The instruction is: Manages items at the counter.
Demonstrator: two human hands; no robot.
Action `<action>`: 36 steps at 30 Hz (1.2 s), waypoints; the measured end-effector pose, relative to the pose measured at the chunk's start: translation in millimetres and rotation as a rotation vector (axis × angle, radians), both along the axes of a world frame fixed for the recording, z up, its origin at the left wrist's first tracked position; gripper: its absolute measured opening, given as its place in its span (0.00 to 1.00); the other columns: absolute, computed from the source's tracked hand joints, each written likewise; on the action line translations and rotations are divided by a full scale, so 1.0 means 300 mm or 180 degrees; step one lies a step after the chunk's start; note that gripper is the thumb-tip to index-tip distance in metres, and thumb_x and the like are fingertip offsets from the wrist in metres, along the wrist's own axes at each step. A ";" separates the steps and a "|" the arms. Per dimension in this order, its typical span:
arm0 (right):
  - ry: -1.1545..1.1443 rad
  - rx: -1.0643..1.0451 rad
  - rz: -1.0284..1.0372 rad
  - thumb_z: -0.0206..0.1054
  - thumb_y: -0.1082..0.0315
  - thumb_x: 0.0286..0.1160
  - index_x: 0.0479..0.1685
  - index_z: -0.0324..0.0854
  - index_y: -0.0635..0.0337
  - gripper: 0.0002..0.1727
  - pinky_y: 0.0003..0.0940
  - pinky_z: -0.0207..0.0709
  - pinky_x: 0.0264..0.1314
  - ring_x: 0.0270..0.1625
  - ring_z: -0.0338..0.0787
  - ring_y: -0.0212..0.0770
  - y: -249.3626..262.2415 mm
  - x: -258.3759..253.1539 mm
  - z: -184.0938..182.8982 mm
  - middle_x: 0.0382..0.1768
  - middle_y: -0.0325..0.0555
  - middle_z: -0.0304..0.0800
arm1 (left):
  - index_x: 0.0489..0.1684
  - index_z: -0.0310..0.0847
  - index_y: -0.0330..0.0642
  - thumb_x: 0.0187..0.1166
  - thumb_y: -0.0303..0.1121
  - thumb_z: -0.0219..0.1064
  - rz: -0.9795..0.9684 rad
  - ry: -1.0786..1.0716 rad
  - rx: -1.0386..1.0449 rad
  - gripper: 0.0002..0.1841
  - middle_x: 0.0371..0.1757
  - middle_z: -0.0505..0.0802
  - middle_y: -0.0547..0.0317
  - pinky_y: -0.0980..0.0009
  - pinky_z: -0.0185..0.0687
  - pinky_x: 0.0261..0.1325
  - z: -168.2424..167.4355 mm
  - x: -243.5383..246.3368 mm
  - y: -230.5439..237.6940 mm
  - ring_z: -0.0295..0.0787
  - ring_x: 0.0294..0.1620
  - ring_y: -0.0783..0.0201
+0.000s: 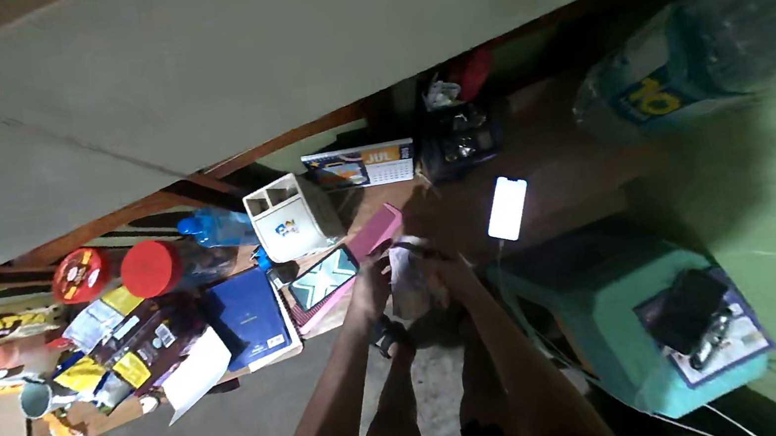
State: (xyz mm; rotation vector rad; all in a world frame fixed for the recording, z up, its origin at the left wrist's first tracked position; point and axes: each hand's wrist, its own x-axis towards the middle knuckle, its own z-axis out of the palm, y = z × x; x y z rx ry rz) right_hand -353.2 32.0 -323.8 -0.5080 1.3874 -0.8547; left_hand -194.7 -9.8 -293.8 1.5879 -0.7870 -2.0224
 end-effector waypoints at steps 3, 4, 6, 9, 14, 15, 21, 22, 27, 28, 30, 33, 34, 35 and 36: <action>0.0002 -0.0252 0.0005 0.61 0.74 0.83 0.60 0.77 0.77 0.14 0.25 0.82 0.44 0.36 0.83 0.28 -0.003 -0.073 -0.031 0.39 0.47 0.86 | 0.73 0.72 0.33 0.94 0.40 0.43 -0.0407 -0.0281 0.0180 0.23 0.55 0.90 0.48 0.63 0.86 0.52 -0.016 -0.067 -0.007 0.89 0.49 0.63; 0.0096 -0.0248 0.0121 0.61 0.73 0.84 0.59 0.78 0.78 0.14 0.25 0.81 0.44 0.36 0.83 0.28 -0.006 -0.095 -0.030 0.38 0.48 0.85 | 0.68 0.73 0.31 0.91 0.33 0.51 -0.0527 -0.0352 0.0112 0.17 0.50 0.89 0.51 0.66 0.87 0.50 -0.013 -0.093 -0.005 0.88 0.45 0.66; 0.0234 -0.0232 0.0370 0.65 0.70 0.83 0.60 0.79 0.77 0.17 0.26 0.81 0.46 0.37 0.83 0.29 -0.007 -0.138 -0.033 0.40 0.50 0.86 | 0.61 0.76 0.28 0.84 0.23 0.58 -0.0725 -0.0408 -0.0108 0.12 0.46 0.89 0.55 0.70 0.85 0.53 -0.025 -0.138 -0.001 0.86 0.44 0.71; 0.0239 -0.0106 0.0549 0.67 0.71 0.81 0.72 0.74 0.73 0.23 0.30 0.82 0.53 0.47 0.87 0.34 -0.010 -0.209 -0.032 0.53 0.57 0.88 | 0.59 0.79 0.27 0.80 0.20 0.63 -0.0917 -0.0451 -0.0388 0.12 0.47 0.90 0.54 0.69 0.84 0.58 -0.070 -0.191 -0.005 0.87 0.47 0.70; 0.0345 0.0062 0.0465 0.57 0.76 0.87 0.60 0.79 0.78 0.14 0.28 0.80 0.52 0.44 0.83 0.33 0.000 -0.315 -0.032 0.48 0.56 0.86 | 0.47 0.83 0.32 0.85 0.19 0.52 -0.0708 -0.0502 -0.0191 0.11 0.30 0.88 0.64 0.77 0.80 0.36 -0.067 -0.279 -0.017 0.81 0.27 0.76; 0.0344 0.0096 0.0429 0.57 0.76 0.86 0.57 0.80 0.78 0.12 0.26 0.79 0.48 0.40 0.82 0.31 -0.003 -0.330 -0.038 0.43 0.53 0.85 | 0.44 0.82 0.33 0.86 0.21 0.44 -0.0536 -0.0365 -0.0059 0.16 0.27 0.87 0.65 0.76 0.79 0.33 -0.075 -0.295 -0.022 0.81 0.25 0.75; 0.0305 -0.0082 0.0877 0.57 0.74 0.87 0.57 0.84 0.74 0.13 0.29 0.81 0.48 0.39 0.85 0.33 -0.053 -0.405 -0.101 0.43 0.53 0.89 | 0.61 0.80 0.29 0.81 0.20 0.63 -0.1007 -0.0575 -0.0550 0.13 0.47 0.91 0.52 0.69 0.84 0.53 -0.118 -0.350 -0.049 0.87 0.44 0.68; 0.0271 -0.0118 0.0751 0.56 0.73 0.88 0.60 0.82 0.73 0.14 0.30 0.82 0.44 0.36 0.85 0.33 -0.064 -0.415 -0.111 0.41 0.52 0.89 | 0.65 0.77 0.28 0.76 0.17 0.66 -0.1259 -0.0729 -0.0866 0.19 0.50 0.91 0.48 0.66 0.85 0.56 -0.118 -0.357 -0.061 0.88 0.47 0.65; 0.0542 -0.0578 -0.0197 0.57 0.75 0.87 0.68 0.79 0.74 0.17 0.35 0.79 0.70 0.62 0.88 0.44 -0.169 -0.420 -0.175 0.61 0.62 0.88 | 0.71 0.81 0.37 0.81 0.24 0.65 -0.2600 -0.2187 -0.1898 0.19 0.60 0.91 0.38 0.40 0.84 0.60 -0.063 -0.452 -0.195 0.92 0.54 0.41; 0.0483 -0.0643 -0.0438 0.57 0.73 0.87 0.61 0.81 0.71 0.14 0.29 0.82 0.60 0.52 0.88 0.36 -0.204 -0.396 -0.222 0.51 0.54 0.89 | 0.69 0.83 0.39 0.83 0.27 0.64 -0.2813 -0.2450 -0.2028 0.18 0.63 0.90 0.37 0.36 0.80 0.65 -0.059 -0.473 -0.228 0.89 0.61 0.38; 0.0564 -0.0685 -0.0549 0.59 0.70 0.87 0.65 0.80 0.70 0.17 0.32 0.83 0.61 0.54 0.88 0.37 -0.254 -0.365 -0.309 0.54 0.56 0.89 | 0.69 0.83 0.41 0.85 0.32 0.60 -0.3170 -0.3020 -0.2009 0.17 0.65 0.89 0.37 0.35 0.78 0.67 -0.042 -0.522 -0.285 0.87 0.66 0.36; 0.0596 -0.0196 -0.0791 0.61 0.66 0.88 0.63 0.81 0.70 0.17 0.40 0.83 0.61 0.53 0.89 0.43 -0.335 -0.346 -0.296 0.53 0.58 0.89 | 0.63 0.85 0.36 0.84 0.32 0.61 -0.3505 -0.3508 -0.1577 0.15 0.62 0.89 0.33 0.34 0.79 0.63 0.001 -0.591 -0.346 0.86 0.66 0.33; 0.0714 -0.0022 -0.0794 0.62 0.64 0.87 0.64 0.81 0.70 0.18 0.48 0.81 0.66 0.58 0.89 0.50 -0.343 -0.350 -0.259 0.56 0.62 0.89 | 0.61 0.84 0.35 0.83 0.32 0.62 -0.3560 -0.3541 -0.1501 0.15 0.61 0.89 0.32 0.34 0.79 0.63 0.007 -0.601 -0.358 0.86 0.65 0.33; 0.0779 0.0110 -0.0774 0.62 0.64 0.87 0.66 0.80 0.71 0.19 0.54 0.78 0.70 0.62 0.88 0.55 -0.331 -0.352 -0.225 0.59 0.66 0.88 | 0.59 0.84 0.34 0.82 0.32 0.63 -0.3598 -0.3554 -0.1466 0.14 0.60 0.89 0.32 0.34 0.79 0.62 0.009 -0.606 -0.363 0.86 0.64 0.33; 0.0766 0.0150 -0.0790 0.62 0.65 0.86 0.68 0.78 0.71 0.20 0.55 0.78 0.69 0.63 0.87 0.56 -0.300 -0.349 -0.205 0.61 0.67 0.86 | 0.58 0.84 0.33 0.81 0.32 0.65 -0.3618 -0.3549 -0.1469 0.14 0.59 0.89 0.32 0.35 0.80 0.62 0.008 -0.607 -0.365 0.87 0.63 0.33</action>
